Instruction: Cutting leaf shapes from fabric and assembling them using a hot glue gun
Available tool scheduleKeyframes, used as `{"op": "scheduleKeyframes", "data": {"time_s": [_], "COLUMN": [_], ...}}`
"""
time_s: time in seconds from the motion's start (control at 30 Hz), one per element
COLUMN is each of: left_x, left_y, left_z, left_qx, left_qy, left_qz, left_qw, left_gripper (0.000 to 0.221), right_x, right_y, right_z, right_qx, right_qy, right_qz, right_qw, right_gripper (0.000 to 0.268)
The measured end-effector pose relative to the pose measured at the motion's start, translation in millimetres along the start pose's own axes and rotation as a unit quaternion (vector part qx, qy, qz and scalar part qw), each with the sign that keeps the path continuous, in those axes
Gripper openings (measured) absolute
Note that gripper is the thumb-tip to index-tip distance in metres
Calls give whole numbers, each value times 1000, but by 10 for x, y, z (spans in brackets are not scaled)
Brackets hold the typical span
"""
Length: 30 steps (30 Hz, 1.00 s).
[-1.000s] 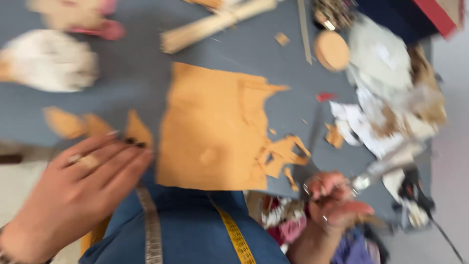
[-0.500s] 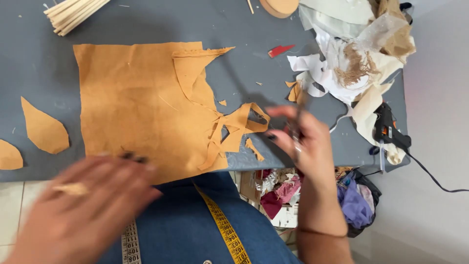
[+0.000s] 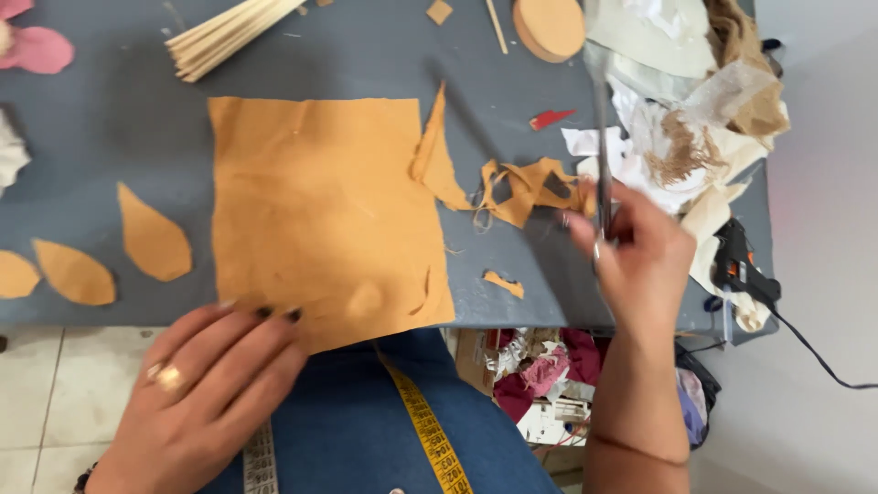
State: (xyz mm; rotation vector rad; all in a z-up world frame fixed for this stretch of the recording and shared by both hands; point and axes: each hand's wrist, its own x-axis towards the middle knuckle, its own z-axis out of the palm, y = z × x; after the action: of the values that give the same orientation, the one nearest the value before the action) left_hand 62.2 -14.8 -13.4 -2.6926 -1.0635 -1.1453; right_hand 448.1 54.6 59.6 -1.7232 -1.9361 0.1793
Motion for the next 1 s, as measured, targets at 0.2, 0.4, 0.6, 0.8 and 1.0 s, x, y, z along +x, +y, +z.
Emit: {"op": "scheduleKeyframes", "data": {"time_s": [0.2, 0.4, 0.6, 0.8, 1.0], "left_x": [-474, -515, -363, -376, -369], "left_y": [106, 32, 54, 258, 374], "left_z": [36, 111, 236, 621, 736], "left_qx": [-5, -360, -477, -519, -546], "left_qy": [89, 6, 39, 55, 93], "left_qz": [-194, -482, -487, -427, -419], "left_qw": [977, 799, 731, 738, 720], "left_gripper": [16, 26, 22, 21, 22], "right_x": [-571, -856, -968, -1345, -1612], "right_y": [-193, -388, -529, -420, -508], "right_z": [238, 398, 583, 914, 1250], "right_qx": [315, 249, 210, 245, 315], "right_qy": [-270, -426, -500, -479, -392], "right_qz": [-47, -149, -191, -166, -160], "right_qw": [909, 857, 818, 826, 850], "right_gripper": [50, 81, 67, 56, 66]}}
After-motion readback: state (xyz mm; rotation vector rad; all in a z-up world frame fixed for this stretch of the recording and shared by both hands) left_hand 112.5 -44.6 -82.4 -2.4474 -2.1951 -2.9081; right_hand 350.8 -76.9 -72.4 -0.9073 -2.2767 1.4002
